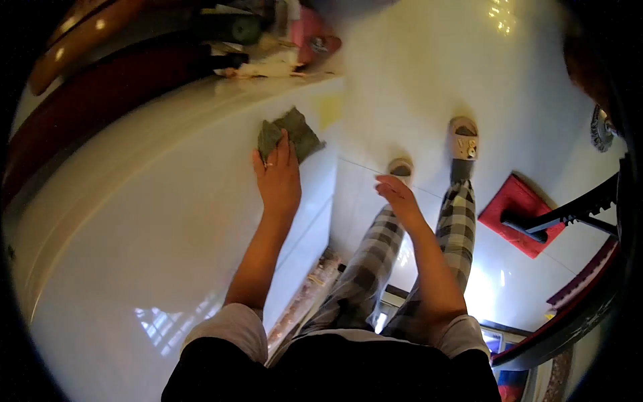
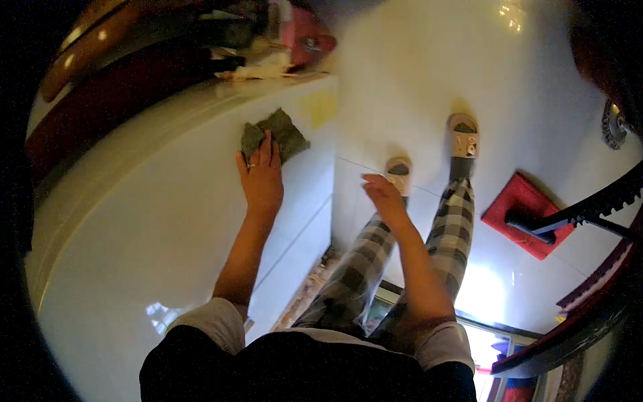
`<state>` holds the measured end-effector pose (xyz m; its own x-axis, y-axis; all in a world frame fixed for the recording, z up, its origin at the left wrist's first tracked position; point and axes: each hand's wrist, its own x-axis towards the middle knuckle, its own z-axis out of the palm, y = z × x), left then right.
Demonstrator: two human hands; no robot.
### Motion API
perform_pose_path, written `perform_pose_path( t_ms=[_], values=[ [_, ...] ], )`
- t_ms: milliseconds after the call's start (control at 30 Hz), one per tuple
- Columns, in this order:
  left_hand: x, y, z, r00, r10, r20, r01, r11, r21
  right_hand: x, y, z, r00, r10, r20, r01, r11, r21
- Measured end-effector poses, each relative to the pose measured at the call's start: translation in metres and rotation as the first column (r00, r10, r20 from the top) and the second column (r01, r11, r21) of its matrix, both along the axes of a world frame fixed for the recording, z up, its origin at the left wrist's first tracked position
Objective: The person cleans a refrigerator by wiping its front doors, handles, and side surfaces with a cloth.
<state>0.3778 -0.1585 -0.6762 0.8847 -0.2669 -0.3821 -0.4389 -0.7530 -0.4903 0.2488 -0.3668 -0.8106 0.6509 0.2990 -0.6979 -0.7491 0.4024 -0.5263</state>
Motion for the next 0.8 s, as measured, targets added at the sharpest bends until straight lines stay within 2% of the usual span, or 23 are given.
perform_pose_path(
  t_ms=[67, 100, 133, 167, 200, 233, 267, 333, 400, 467, 533, 567, 600, 667, 800],
  values=[
    [-0.001, -0.001, 0.044, 1.0, 0.002, 0.023, -0.002, 1.0, -0.004, -0.038, -0.001, 0.0, 0.997, 0.072, -0.034, -0.076, 0.991, -0.108],
    [-0.003, -0.002, 0.066, 0.995, 0.096, 0.016, -0.096, 0.995, 0.009, -0.069, 0.004, -0.008, 0.998, 0.042, -0.056, -0.044, 0.998, -0.039],
    [-0.005, -0.006, 0.084, 0.982, 0.188, 0.001, -0.188, 0.982, 0.016, -0.084, 0.011, 0.003, 0.999, 0.023, -0.047, -0.025, 0.998, -0.051],
    [-0.005, -0.01, 0.105, 0.977, 0.206, 0.049, -0.206, 0.979, -0.006, -0.095, 0.014, 0.018, 0.999, -0.01, -0.042, 0.006, 0.995, -0.098],
    [-0.001, -0.012, 0.12, 0.98, 0.193, 0.042, -0.193, 0.981, -0.021, -0.107, 0.015, 0.029, 0.998, -0.041, -0.047, 0.034, 0.989, -0.144],
    [0.003, -0.012, 0.133, 0.977, 0.171, 0.129, -0.169, 0.985, -0.026, -0.105, 0.012, 0.061, 0.994, -0.096, -0.053, 0.088, 0.986, -0.145],
    [0.005, -0.011, 0.148, 0.965, 0.152, 0.214, -0.149, 0.988, -0.032, -0.1, 0.007, 0.093, 0.996, -0.059, -0.067, 0.048, 0.987, -0.151],
    [0.014, -0.008, 0.154, 0.979, 0.093, 0.183, -0.092, 0.996, -0.01, -0.094, 0.001, 0.126, 0.998, 0.014, -0.065, -0.023, 0.991, -0.13],
    [0.019, -0.007, 0.142, 0.98, 0.042, 0.196, -0.045, 0.999, 0.011, -0.088, 0.001, 0.146, 1.0, -0.011, -0.003, 0.011, 0.995, -0.099],
    [0.015, 0.002, 0.121, 0.978, -0.088, 0.188, 0.086, 0.996, 0.017, -0.109, 0.01, 0.131, 0.999, -0.042, -0.009, 0.041, 0.996, -0.084],
    [0.012, 0.015, 0.097, 0.981, -0.12, 0.154, 0.12, 0.993, 0.015, -0.14, 0.024, 0.118, 0.995, -0.081, -0.058, 0.076, 0.994, -0.083],
    [0.007, 0.015, 0.085, 0.981, -0.147, 0.13, 0.145, 0.989, 0.024, -0.169, 0.028, 0.107, 0.986, -0.056, -0.156, 0.04, 0.994, -0.102],
    [0.001, 0.018, 0.072, 0.982, -0.146, 0.122, 0.144, 0.989, 0.022, -0.2, 0.027, 0.1, 0.985, -0.056, -0.165, 0.039, 0.994, -0.104],
    [-0.016, 0.029, 0.05, 0.987, -0.161, 0.006, 0.161, 0.986, 0.044, -0.248, 0.024, 0.098, 0.935, -0.085, -0.343, 0.036, 0.988, -0.148],
    [-0.058, 0.053, 0.013, 0.965, -0.261, -0.011, 0.261, 0.965, 0.017, -0.268, 0.02, 0.088, 0.973, -0.138, -0.185, 0.122, 0.988, -0.095]
  ],
)
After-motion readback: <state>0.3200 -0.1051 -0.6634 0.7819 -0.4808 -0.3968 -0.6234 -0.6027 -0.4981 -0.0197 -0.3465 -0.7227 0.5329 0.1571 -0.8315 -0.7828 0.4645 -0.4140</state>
